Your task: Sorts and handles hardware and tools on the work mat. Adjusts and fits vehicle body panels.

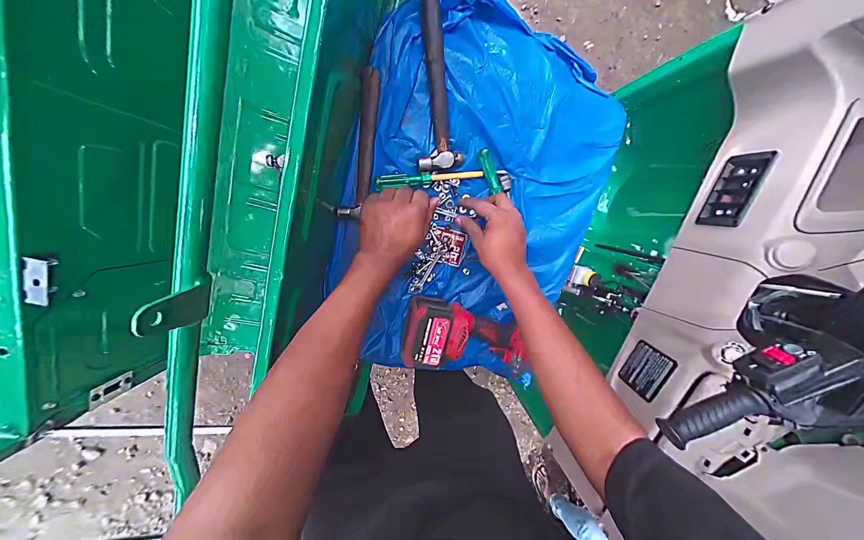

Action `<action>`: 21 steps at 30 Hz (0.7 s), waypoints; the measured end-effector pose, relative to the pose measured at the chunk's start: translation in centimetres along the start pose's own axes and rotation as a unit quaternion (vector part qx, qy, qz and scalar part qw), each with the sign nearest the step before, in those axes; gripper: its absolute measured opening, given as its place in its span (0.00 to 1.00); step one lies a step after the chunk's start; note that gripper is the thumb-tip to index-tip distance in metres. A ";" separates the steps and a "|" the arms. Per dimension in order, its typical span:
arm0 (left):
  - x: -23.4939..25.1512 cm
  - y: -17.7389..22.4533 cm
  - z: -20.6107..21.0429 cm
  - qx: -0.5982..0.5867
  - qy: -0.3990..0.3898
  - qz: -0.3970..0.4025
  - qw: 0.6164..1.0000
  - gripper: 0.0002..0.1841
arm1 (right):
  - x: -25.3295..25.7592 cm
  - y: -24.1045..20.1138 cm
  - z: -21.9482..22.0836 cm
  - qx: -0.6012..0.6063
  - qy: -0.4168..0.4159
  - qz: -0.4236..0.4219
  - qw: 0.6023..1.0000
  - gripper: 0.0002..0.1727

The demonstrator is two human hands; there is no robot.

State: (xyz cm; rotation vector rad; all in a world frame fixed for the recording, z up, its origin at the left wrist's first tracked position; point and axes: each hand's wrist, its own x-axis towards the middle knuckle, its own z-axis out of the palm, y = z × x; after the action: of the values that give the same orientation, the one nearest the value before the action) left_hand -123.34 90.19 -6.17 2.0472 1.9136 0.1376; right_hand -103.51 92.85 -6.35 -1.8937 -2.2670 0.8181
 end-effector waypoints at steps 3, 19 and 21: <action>2.8 -0.5 0.6 0.040 0.007 0.022 0.999 0.26 | 0.1 0.3 -1.0 -0.043 0.002 0.008 0.999 0.10; 2.2 -1.7 0.7 -0.012 0.141 -0.055 0.988 0.25 | 4.5 -2.0 1.2 0.012 0.052 -0.027 0.998 0.13; 0.9 -2.0 0.8 -0.011 0.142 -0.060 0.988 0.25 | 4.6 -2.2 1.4 -0.010 0.044 -0.029 0.999 0.13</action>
State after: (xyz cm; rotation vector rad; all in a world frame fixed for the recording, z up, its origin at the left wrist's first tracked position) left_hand -124.98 91.03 -7.66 1.9793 2.1854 0.4403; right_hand -107.12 96.46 -7.80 -1.8243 -2.2749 0.6939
